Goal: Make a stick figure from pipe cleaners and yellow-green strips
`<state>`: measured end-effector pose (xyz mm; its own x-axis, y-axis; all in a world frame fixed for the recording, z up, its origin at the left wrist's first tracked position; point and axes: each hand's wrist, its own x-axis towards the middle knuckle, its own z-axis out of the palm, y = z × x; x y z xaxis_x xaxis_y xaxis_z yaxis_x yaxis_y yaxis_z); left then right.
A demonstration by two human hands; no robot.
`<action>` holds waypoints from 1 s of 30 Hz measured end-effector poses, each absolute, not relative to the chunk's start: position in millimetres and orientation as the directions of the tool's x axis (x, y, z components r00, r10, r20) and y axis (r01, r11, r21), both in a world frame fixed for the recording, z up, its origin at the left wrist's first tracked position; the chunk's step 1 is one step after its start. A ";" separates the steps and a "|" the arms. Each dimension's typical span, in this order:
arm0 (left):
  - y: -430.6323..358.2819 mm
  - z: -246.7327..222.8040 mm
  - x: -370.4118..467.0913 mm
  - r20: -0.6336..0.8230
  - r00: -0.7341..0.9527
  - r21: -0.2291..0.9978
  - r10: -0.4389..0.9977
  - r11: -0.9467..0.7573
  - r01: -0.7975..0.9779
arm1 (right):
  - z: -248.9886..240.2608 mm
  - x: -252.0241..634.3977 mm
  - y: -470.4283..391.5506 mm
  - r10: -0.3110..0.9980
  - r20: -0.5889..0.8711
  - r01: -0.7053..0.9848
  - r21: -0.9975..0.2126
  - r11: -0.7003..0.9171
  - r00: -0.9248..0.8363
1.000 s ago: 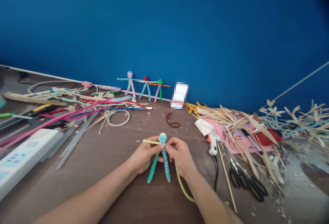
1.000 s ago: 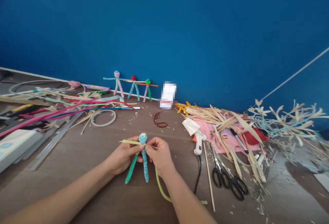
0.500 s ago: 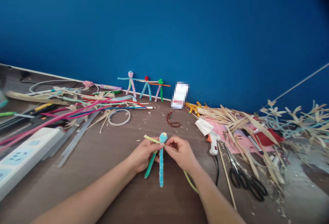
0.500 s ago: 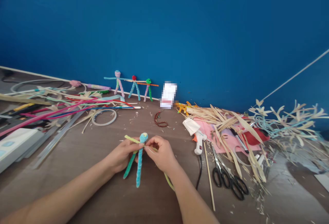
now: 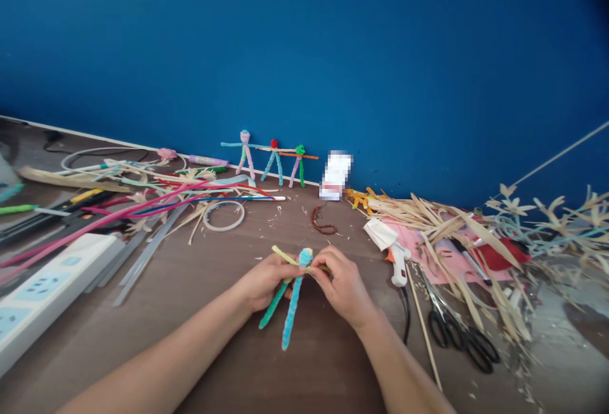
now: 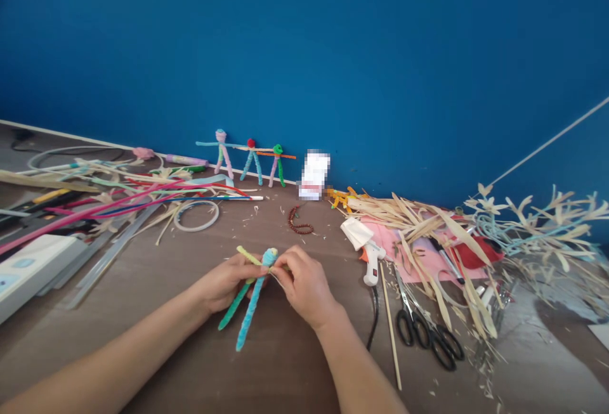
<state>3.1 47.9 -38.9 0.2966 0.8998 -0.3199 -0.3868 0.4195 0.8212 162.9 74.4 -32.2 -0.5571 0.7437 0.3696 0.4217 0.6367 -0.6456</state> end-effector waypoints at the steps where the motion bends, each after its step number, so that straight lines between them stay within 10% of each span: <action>1: 47.9 -38.1 2.9 -0.325 0.294 0.829 0.899 0.420 -0.369 | -33.4 163.2 75.1 0.756 0.355 0.437 -0.649 0.623 -0.550; 9: 46.7 -45.9 8.1 -0.285 0.189 0.942 0.940 0.311 -0.126 | -41.3 162.3 83.4 0.875 -0.057 0.380 -0.913 0.150 -0.481; 14: 46.3 -52.7 11.2 -0.188 0.075 0.979 0.979 0.193 -0.069 | -47.5 158.4 78.2 0.926 -0.015 0.380 -0.914 0.140 -0.377; 21: 44.9 -54.7 16.4 -0.126 -0.019 0.983 0.992 0.122 -0.140 | -39.1 153.0 56.8 0.860 0.318 0.614 -0.603 0.509 -0.400; 30: 48.6 -49.3 12.7 -0.308 0.024 0.795 0.951 0.271 -0.543 | -39.3 146.5 48.0 0.736 0.332 0.688 -0.269 0.673 -0.590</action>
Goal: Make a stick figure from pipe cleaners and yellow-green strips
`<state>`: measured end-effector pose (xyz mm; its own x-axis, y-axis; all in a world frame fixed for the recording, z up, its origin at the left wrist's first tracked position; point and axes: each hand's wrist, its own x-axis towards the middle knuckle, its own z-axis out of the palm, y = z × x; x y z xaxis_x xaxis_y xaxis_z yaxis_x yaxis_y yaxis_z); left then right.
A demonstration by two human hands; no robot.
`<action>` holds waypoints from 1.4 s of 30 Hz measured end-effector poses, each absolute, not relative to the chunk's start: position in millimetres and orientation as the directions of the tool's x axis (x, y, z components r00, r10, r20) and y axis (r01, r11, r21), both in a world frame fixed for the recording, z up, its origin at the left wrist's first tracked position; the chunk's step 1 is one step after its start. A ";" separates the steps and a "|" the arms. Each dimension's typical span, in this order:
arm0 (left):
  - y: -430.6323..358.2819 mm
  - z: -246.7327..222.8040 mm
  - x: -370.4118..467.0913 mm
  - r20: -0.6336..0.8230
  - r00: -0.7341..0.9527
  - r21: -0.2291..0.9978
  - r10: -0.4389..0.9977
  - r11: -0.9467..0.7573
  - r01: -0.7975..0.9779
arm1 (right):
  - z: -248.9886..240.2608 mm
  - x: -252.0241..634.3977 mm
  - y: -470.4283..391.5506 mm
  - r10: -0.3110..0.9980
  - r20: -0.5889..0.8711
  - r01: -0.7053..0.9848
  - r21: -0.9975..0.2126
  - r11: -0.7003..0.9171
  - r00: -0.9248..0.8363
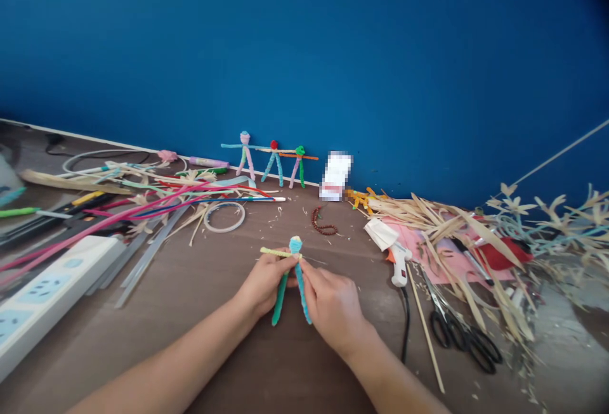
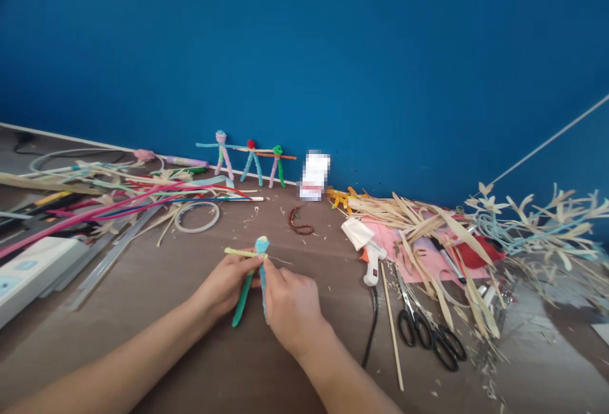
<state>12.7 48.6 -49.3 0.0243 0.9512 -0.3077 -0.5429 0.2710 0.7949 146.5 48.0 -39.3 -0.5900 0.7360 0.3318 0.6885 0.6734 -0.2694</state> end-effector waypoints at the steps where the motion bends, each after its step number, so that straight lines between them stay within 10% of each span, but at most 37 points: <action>1: 49.1 -49.7 11.4 -0.313 0.041 0.779 0.949 0.281 -0.560 | -38.9 147.4 48.9 0.733 0.335 0.692 -0.256 0.675 -0.592; 7: 50.9 -49.3 6.3 -0.378 0.108 0.707 0.919 0.362 -0.607 | -38.8 151.4 54.0 0.760 0.335 0.692 -0.319 0.648 -0.557; 13: 51.5 -47.3 3.3 -0.473 0.184 0.662 0.862 0.485 -0.571 | -48.8 151.2 64.9 0.868 0.274 0.529 -0.704 0.474 -0.414; 20: 49.2 -37.9 3.0 -0.362 0.195 0.852 0.912 0.408 -0.329 | -53.8 155.9 83.6 0.947 -0.014 0.304 -0.948 0.089 -0.322; 27: 48.0 -44.9 9.9 -0.252 -0.009 0.960 0.968 0.249 -0.130 | -43.5 154.8 70.1 0.925 0.225 0.346 -0.879 0.328 -0.306; 42: 52.4 -49.1 6.0 -0.355 0.002 0.774 0.935 0.295 -0.561 | -40.9 151.2 55.9 0.761 0.379 0.583 -0.491 0.647 -0.526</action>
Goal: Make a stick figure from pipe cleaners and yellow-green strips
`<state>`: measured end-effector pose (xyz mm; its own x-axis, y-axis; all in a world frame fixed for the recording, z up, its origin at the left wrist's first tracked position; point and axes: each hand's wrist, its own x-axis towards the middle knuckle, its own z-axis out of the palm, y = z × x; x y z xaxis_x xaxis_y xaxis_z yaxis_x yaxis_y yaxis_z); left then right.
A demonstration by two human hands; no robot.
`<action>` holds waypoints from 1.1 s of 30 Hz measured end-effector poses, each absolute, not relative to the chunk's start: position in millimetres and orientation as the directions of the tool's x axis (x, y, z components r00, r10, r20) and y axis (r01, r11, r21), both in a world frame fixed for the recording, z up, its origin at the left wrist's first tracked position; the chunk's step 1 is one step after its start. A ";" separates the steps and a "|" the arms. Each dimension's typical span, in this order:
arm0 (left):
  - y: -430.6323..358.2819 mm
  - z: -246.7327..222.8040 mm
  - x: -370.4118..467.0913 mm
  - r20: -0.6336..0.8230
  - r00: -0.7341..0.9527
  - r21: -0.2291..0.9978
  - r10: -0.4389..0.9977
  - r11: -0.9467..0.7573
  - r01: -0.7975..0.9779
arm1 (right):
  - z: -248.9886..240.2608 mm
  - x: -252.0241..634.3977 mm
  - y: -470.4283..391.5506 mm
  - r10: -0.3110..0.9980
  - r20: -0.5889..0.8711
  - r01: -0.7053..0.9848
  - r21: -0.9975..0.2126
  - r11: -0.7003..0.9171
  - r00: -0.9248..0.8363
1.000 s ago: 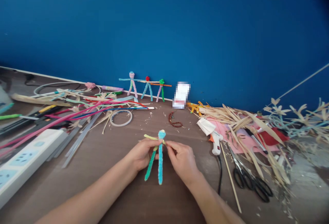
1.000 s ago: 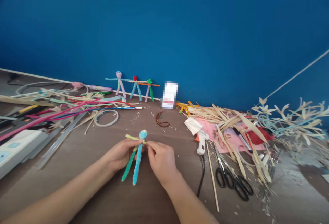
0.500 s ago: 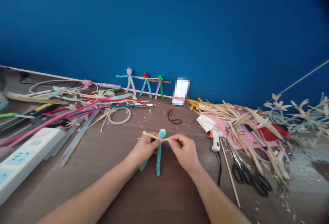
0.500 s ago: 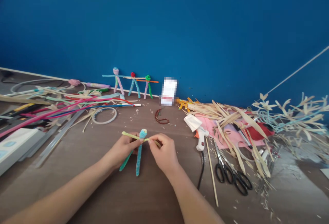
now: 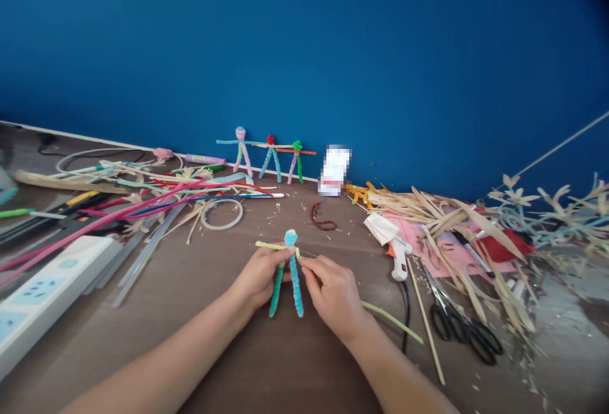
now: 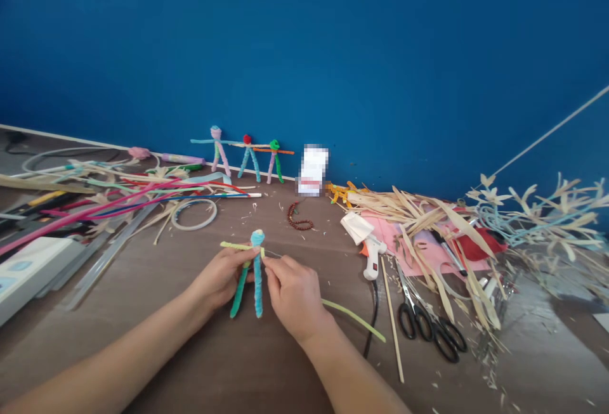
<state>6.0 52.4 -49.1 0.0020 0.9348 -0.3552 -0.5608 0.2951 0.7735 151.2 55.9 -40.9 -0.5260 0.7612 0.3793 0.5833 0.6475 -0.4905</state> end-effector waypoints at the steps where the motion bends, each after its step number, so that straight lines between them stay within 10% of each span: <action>1: 52.9 -49.6 5.6 -0.372 -0.002 0.757 0.928 0.303 -0.579 | -41.9 151.4 56.1 0.760 0.372 0.594 -0.475 0.649 -0.533; 11: 56.1 -54.0 0.3 -0.444 0.107 0.687 0.889 0.415 -0.596 | -58.5 151.9 72.6 0.850 0.334 0.513 -0.686 0.515 -0.408; 20: 50.6 -42.9 3.0 -0.383 0.146 0.864 0.912 0.410 -0.293 | -57.6 158.3 87.6 0.934 -0.021 0.262 -0.962 0.078 -0.355; 33: 51.5 -53.9 5.6 -0.173 -0.103 0.981 0.980 0.162 -0.107 | -40.5 152.3 58.6 0.776 0.416 0.432 -0.658 0.617 -0.475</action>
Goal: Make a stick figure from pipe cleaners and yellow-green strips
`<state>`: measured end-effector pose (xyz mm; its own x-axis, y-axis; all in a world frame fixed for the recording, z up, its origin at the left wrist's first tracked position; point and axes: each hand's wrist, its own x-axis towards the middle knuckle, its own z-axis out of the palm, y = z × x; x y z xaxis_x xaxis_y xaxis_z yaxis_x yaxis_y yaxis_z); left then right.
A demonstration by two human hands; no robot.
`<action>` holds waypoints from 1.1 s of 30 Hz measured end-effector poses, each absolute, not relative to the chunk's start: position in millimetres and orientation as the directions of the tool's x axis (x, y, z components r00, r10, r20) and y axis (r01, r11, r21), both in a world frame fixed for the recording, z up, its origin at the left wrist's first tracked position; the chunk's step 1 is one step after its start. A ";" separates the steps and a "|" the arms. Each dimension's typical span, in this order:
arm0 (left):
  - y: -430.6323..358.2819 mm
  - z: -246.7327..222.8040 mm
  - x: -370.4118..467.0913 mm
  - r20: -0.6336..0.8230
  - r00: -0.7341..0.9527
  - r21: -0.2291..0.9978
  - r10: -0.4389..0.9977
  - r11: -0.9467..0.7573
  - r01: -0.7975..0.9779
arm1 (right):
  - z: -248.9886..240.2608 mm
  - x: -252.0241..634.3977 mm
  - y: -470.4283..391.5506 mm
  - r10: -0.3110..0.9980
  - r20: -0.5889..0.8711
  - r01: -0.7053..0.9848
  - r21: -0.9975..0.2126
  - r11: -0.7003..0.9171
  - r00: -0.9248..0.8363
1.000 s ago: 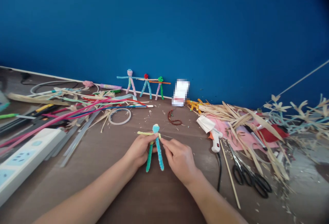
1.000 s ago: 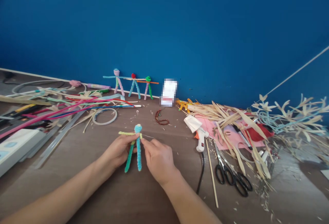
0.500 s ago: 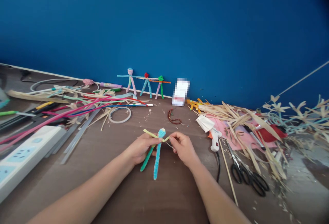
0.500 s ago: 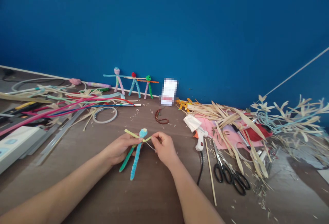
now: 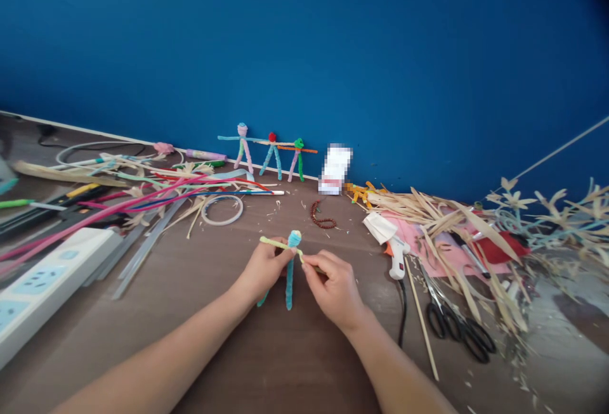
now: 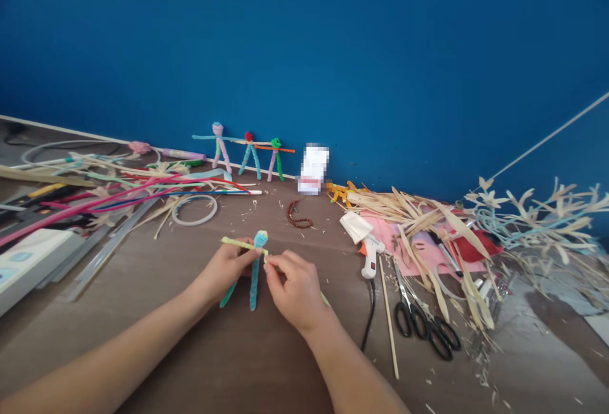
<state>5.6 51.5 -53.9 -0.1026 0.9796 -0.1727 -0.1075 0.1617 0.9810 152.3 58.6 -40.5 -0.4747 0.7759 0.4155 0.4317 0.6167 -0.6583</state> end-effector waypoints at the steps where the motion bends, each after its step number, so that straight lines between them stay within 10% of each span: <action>1: 51.4 -52.8 6.0 -0.201 -0.098 0.969 0.975 0.184 -0.165 | -40.5 152.3 57.9 0.763 0.420 0.445 -0.632 0.635 -0.492; 16: 54.3 -43.9 0.1 -0.472 0.019 0.723 0.881 0.399 -0.564 | -49.9 153.1 64.3 0.798 0.367 0.520 -0.614 0.594 -0.478; 25: 49.7 -46.3 -3.1 -0.447 0.360 0.697 0.819 0.571 -0.434 | -57.5 156.2 77.9 0.890 0.322 0.417 -0.796 0.439 -0.323; 33: 49.9 -40.0 3.3 -0.395 0.162 0.824 0.904 0.427 -0.373 | -50.4 162.6 84.4 0.920 0.243 0.360 -0.865 0.349 -0.306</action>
